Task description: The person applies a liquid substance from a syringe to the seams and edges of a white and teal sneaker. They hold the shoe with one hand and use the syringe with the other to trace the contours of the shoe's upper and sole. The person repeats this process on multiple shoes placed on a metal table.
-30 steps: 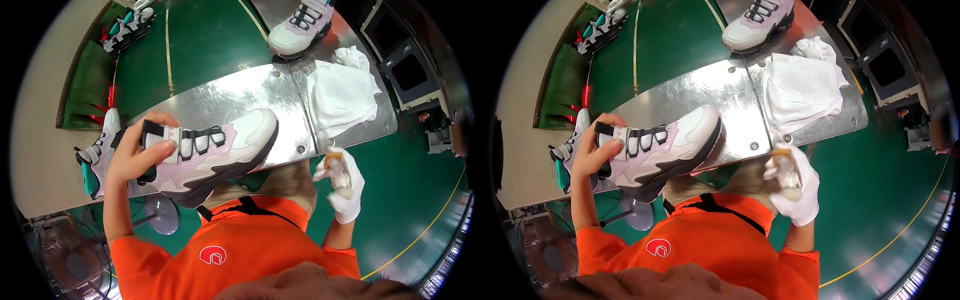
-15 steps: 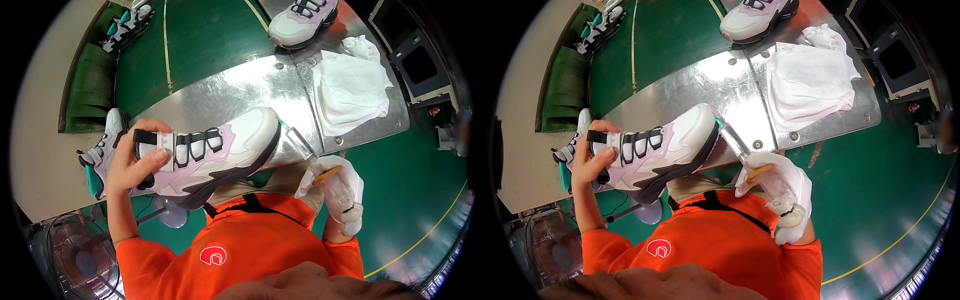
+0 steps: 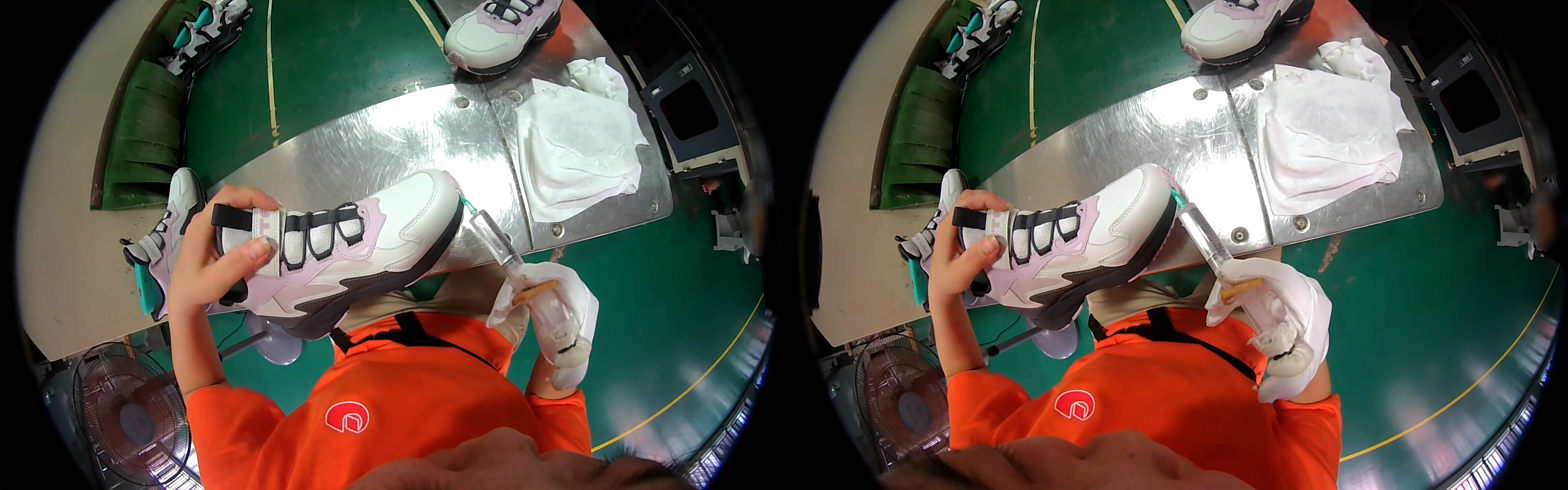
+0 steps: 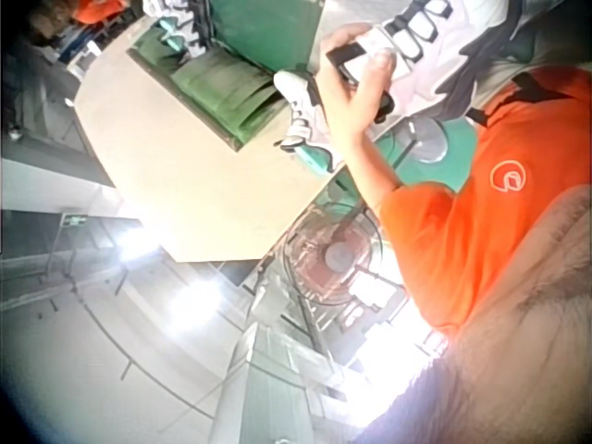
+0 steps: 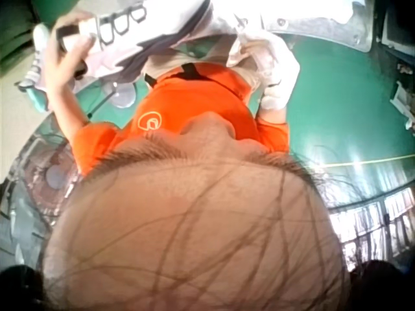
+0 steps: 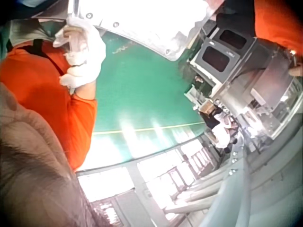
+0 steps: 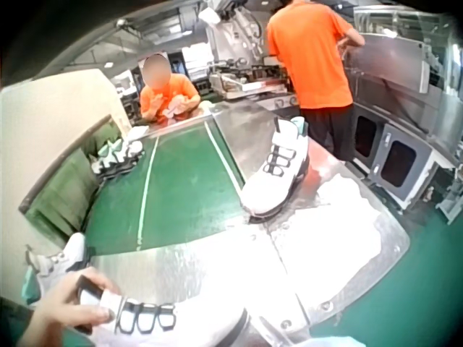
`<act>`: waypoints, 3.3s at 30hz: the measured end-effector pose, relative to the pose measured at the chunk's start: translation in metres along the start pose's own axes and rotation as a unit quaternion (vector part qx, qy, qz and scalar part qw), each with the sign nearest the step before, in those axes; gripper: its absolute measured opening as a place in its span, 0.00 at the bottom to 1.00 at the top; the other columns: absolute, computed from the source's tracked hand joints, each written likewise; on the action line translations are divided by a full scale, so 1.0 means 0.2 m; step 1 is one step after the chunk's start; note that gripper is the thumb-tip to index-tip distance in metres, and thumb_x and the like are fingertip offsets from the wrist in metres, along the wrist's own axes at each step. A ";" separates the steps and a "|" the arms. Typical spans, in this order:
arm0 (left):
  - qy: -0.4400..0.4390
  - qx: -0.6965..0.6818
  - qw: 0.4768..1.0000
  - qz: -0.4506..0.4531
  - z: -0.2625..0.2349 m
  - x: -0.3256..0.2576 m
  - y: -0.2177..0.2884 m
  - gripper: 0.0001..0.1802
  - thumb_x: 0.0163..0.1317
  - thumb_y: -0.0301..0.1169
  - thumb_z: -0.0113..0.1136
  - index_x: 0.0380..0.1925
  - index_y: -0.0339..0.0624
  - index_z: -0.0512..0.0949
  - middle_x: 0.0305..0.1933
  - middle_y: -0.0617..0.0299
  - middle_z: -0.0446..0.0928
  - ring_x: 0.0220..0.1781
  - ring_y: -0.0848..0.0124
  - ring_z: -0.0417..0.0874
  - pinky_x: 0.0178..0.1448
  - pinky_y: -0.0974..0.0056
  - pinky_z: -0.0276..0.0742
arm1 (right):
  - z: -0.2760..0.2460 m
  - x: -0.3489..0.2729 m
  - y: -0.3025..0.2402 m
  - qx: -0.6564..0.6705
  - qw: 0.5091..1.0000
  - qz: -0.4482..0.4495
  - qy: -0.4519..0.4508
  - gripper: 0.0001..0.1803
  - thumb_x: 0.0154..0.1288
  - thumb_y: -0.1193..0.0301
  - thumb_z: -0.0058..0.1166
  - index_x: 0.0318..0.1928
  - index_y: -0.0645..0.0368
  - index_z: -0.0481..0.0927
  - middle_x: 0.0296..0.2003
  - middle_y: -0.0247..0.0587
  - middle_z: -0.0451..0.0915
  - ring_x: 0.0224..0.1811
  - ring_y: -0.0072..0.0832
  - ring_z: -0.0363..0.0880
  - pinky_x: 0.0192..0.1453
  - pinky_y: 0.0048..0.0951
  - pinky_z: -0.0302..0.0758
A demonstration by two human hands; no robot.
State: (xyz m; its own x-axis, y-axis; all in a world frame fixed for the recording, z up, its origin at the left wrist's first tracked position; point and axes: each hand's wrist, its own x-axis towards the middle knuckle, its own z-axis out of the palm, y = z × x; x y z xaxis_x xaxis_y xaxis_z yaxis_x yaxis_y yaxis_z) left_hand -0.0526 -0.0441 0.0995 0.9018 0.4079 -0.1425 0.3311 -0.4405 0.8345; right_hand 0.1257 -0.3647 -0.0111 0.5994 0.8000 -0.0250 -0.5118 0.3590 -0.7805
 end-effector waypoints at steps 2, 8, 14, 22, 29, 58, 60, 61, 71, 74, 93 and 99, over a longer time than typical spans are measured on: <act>0.005 -0.004 1.000 0.002 0.01 0.00 0.00 0.21 0.56 0.33 0.65 0.49 0.35 0.76 0.34 0.65 0.77 0.29 0.81 0.75 0.35 0.73 0.68 | 0.02 0.00 -0.01 -0.025 0.999 0.009 0.040 0.53 0.24 0.58 0.71 0.53 0.81 0.71 0.31 0.65 0.78 0.29 0.48 0.80 0.34 0.40 0.79; 0.001 0.002 1.000 0.005 0.00 0.00 0.00 0.21 0.57 0.32 0.65 0.49 0.35 0.76 0.33 0.65 0.77 0.29 0.81 0.75 0.34 0.74 0.68 | -0.01 0.00 0.00 -0.054 0.998 -0.035 -0.003 0.52 0.24 0.59 0.70 0.53 0.82 0.72 0.30 0.63 0.79 0.28 0.47 0.80 0.33 0.37 0.78; -0.009 0.001 1.000 0.000 0.00 0.00 0.00 0.20 0.58 0.31 0.65 0.49 0.35 0.76 0.32 0.66 0.77 0.28 0.82 0.75 0.33 0.74 0.67 | 0.09 0.01 -0.06 -0.118 0.988 0.014 0.096 0.48 0.31 0.52 0.69 0.51 0.77 0.74 0.30 0.60 0.79 0.28 0.43 0.80 0.33 0.34 0.77; -0.014 -0.004 1.000 0.013 0.00 0.00 0.02 0.20 0.58 0.31 0.64 0.49 0.35 0.75 0.31 0.66 0.78 0.28 0.82 0.74 0.33 0.74 0.68 | 0.10 0.18 -0.01 0.000 0.976 -0.215 0.017 0.38 0.52 0.72 0.62 0.63 0.69 0.62 0.44 0.53 0.74 0.47 0.46 0.80 0.58 0.49 0.77; -0.008 -0.008 1.000 -0.002 0.02 -0.02 0.04 0.19 0.58 0.30 0.64 0.49 0.34 0.76 0.30 0.66 0.78 0.27 0.82 0.75 0.33 0.74 0.68 | 0.31 0.41 0.02 0.149 0.983 -0.098 0.052 0.44 0.46 0.90 0.44 0.69 0.67 0.54 0.55 0.52 0.68 0.64 0.46 0.70 0.75 0.49 0.63; 0.088 0.039 0.943 0.318 -0.01 -0.04 0.13 0.51 0.56 0.59 0.61 0.72 0.37 0.59 0.75 0.48 0.59 0.78 0.56 0.59 0.79 0.48 0.49 | 0.73 0.49 -0.03 -0.282 0.869 -0.396 0.091 0.49 0.44 0.78 0.73 0.67 0.64 0.60 0.59 0.48 0.68 0.61 0.35 0.71 0.66 0.34 0.70; 0.017 -0.042 0.949 0.311 0.02 0.13 0.27 0.43 0.56 0.53 0.65 0.67 0.39 0.67 0.70 0.52 0.67 0.73 0.60 0.67 0.76 0.52 0.57 | 0.75 0.48 -0.05 -0.288 0.871 -0.392 0.068 0.49 0.45 0.79 0.73 0.67 0.63 0.60 0.58 0.47 0.68 0.61 0.33 0.70 0.64 0.32 0.71; -0.029 -0.029 0.952 0.303 -0.02 0.17 0.29 0.40 0.57 0.50 0.65 0.64 0.39 0.69 0.67 0.53 0.69 0.70 0.61 0.69 0.74 0.54 0.60 | 0.78 0.47 -0.05 -0.229 0.901 -0.364 0.050 0.49 0.45 0.80 0.72 0.67 0.62 0.60 0.58 0.46 0.68 0.61 0.32 0.70 0.64 0.31 0.72; -0.051 -0.120 0.957 0.259 0.03 0.19 0.27 0.29 0.53 0.34 0.73 0.55 0.38 0.78 0.52 0.59 0.80 0.53 0.70 0.79 0.60 0.64 0.74 | 0.90 0.59 -0.25 -0.363 0.800 -0.468 0.100 0.44 0.48 0.74 0.73 0.66 0.58 0.62 0.54 0.45 0.69 0.51 0.32 0.76 0.54 0.33 0.76; -0.064 -0.077 0.965 0.243 0.02 0.14 0.29 0.32 0.50 0.35 0.76 0.56 0.36 0.77 0.53 0.57 0.81 0.54 0.68 0.80 0.59 0.63 0.75 | 1.06 0.66 -0.31 -0.512 0.720 -0.467 0.040 0.41 0.50 0.72 0.71 0.64 0.56 0.64 0.53 0.46 0.69 0.51 0.32 0.80 0.53 0.35 0.79; 0.093 -0.222 0.903 0.357 0.05 0.15 0.12 0.22 0.61 0.36 0.67 0.53 0.39 0.79 0.48 0.60 0.79 0.50 0.71 0.79 0.55 0.66 0.74 | -0.02 0.18 -0.21 -0.460 0.872 0.017 0.169 0.36 0.49 0.74 0.72 0.60 0.64 0.71 0.35 0.36 0.78 0.30 0.19 0.76 0.35 0.21 0.77; 0.113 -0.089 0.930 0.337 0.04 0.23 0.13 0.23 0.69 0.41 0.60 0.56 0.35 0.77 0.50 0.60 0.75 0.52 0.72 0.76 0.57 0.69 0.71 | 0.14 0.17 -0.32 -0.220 0.975 -0.019 0.033 0.45 0.47 0.58 0.68 0.62 0.71 0.67 0.35 0.44 0.79 0.30 0.32 0.80 0.35 0.34 0.80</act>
State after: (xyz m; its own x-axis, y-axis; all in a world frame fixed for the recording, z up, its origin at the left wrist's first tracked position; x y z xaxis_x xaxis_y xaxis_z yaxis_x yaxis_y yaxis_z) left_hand -0.0003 -0.0425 0.1107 0.7999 0.2531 0.5441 -0.3586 -0.5254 0.7716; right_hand 0.1615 -0.3477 0.0549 0.6581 0.7527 -0.0192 -0.1833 0.1354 -0.9737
